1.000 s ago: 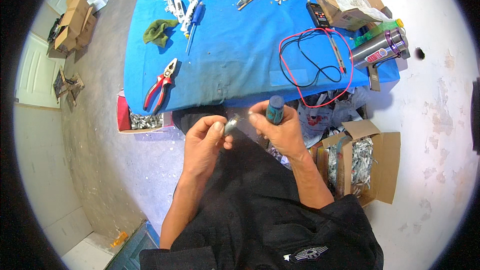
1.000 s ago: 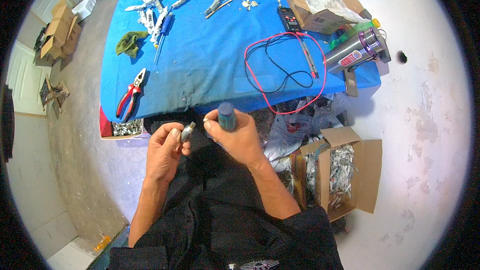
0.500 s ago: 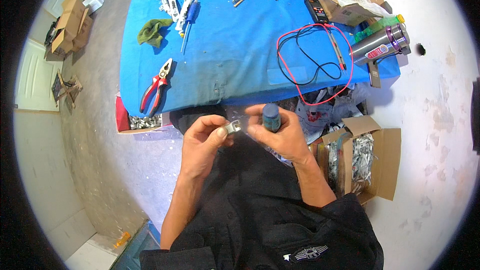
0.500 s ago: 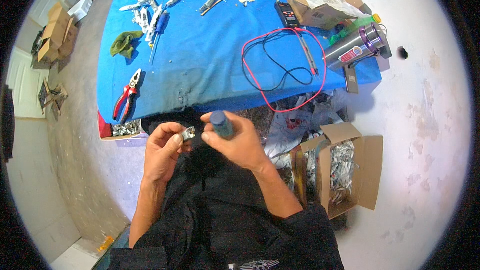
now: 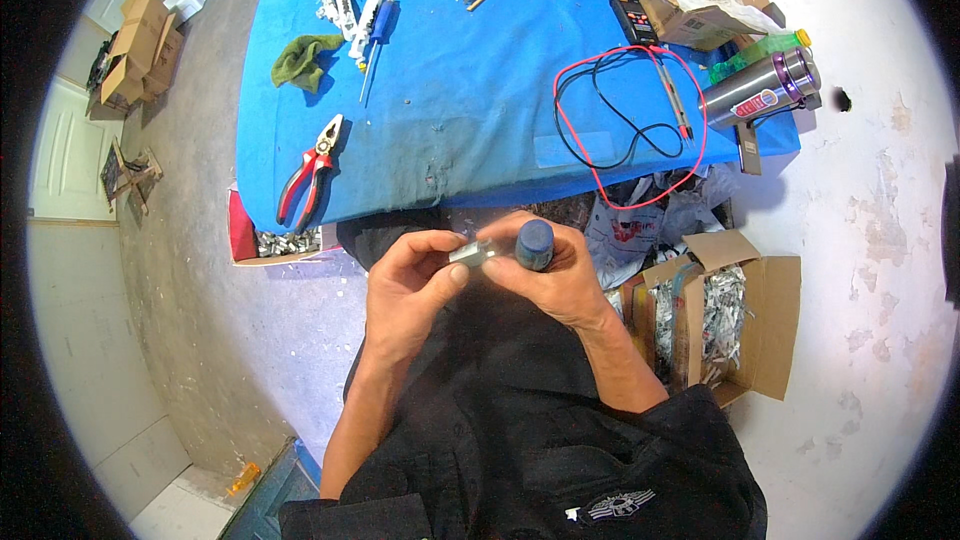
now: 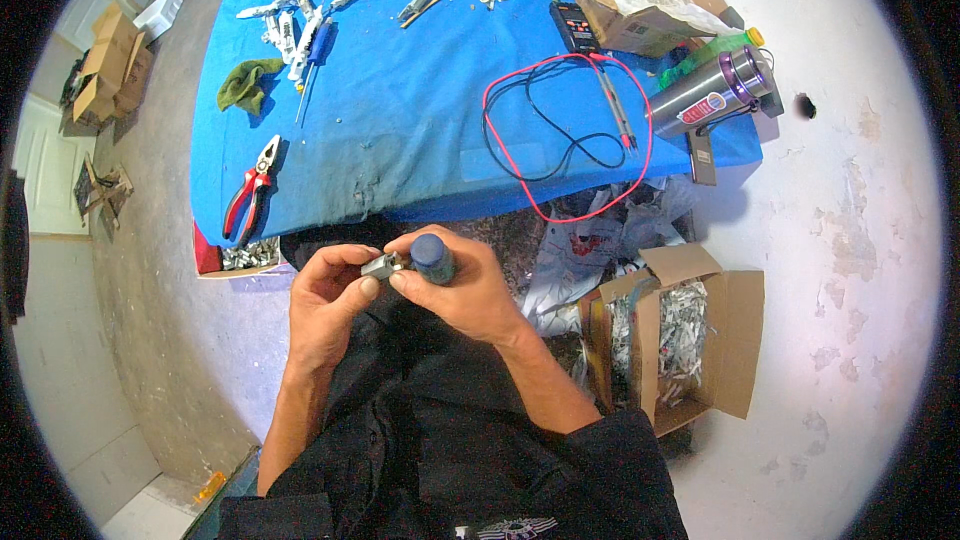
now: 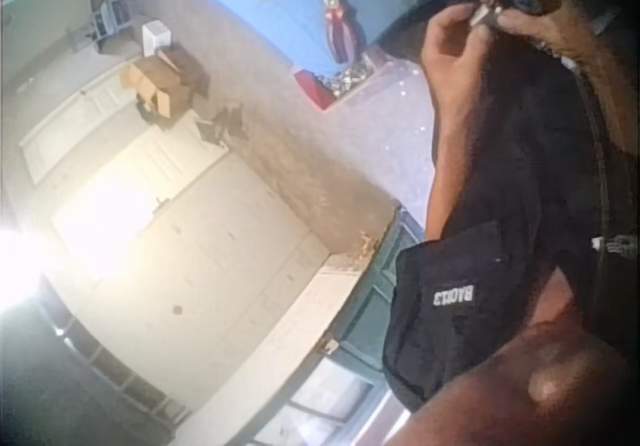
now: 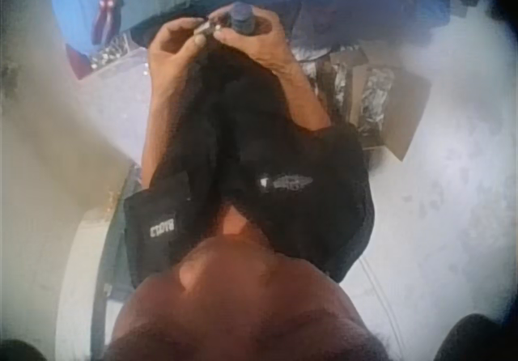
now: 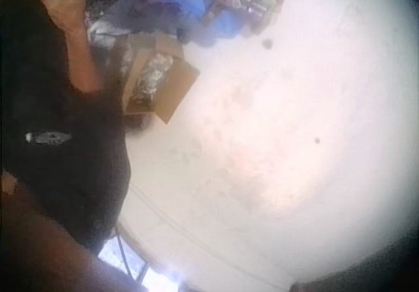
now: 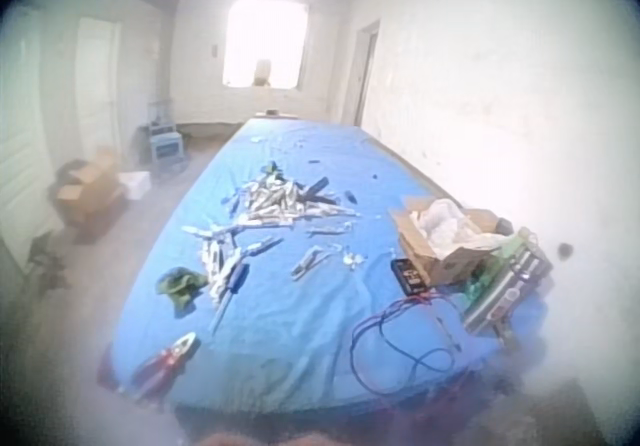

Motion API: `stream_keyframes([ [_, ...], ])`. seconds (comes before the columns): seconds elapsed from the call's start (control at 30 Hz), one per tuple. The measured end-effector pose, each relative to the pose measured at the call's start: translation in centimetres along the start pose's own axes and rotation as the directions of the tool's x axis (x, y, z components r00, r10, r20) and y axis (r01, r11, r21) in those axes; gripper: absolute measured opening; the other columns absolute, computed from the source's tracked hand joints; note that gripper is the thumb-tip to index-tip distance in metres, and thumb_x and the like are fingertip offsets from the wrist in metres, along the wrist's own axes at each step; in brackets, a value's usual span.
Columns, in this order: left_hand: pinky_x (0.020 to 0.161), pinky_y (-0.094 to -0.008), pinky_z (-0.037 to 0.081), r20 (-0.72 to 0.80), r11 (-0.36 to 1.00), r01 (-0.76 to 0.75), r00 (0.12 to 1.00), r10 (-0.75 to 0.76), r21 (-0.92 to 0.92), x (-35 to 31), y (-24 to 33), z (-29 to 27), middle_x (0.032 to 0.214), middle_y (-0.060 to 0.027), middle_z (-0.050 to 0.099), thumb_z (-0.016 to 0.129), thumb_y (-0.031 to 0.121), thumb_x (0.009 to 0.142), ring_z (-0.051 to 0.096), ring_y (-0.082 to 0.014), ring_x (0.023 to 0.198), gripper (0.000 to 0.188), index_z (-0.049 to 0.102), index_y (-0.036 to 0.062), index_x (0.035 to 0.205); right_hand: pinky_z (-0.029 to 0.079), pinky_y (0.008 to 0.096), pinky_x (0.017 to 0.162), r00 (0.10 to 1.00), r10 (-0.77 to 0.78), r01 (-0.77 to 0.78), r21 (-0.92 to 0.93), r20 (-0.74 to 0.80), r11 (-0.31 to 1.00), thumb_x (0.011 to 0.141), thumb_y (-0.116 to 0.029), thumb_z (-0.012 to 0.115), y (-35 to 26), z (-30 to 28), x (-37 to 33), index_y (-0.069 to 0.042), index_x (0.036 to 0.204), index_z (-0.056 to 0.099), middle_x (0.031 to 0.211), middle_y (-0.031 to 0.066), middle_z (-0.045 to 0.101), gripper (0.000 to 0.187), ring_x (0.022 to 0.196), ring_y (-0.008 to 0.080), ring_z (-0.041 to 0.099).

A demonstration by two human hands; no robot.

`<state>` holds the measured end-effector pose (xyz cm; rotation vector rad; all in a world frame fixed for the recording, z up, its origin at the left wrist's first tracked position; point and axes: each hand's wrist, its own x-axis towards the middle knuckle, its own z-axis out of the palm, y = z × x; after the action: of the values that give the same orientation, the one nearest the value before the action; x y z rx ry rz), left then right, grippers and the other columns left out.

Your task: The person assembles small metal components by hand, using pliers to hold pieces and a screwdriver to tighten screws, picking various parts from nearby boxes on a blue-covered table.

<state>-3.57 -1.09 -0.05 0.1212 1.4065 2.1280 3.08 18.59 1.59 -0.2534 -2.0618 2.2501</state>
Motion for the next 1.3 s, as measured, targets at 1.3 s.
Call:
stream_keyframes([
  [1.3,0.091,-0.0286,0.056,0.002,0.970,0.018,1.000,-0.020,0.241,0.0,-0.1,1.5,0.114,-0.0057,0.074,0.074,0.002,0.100,0.069,-0.0139,0.105,0.024,0.070,-0.0002,0.124,0.041,0.0242,0.057,0.974,0.219,-0.208,0.142,-0.061,0.968,0.095,-0.017,0.081,0.8,-5.3,-0.5,-0.003,0.113,0.076,0.078,-0.0025,0.065,0.024,0.065,0.0053,0.055],
])
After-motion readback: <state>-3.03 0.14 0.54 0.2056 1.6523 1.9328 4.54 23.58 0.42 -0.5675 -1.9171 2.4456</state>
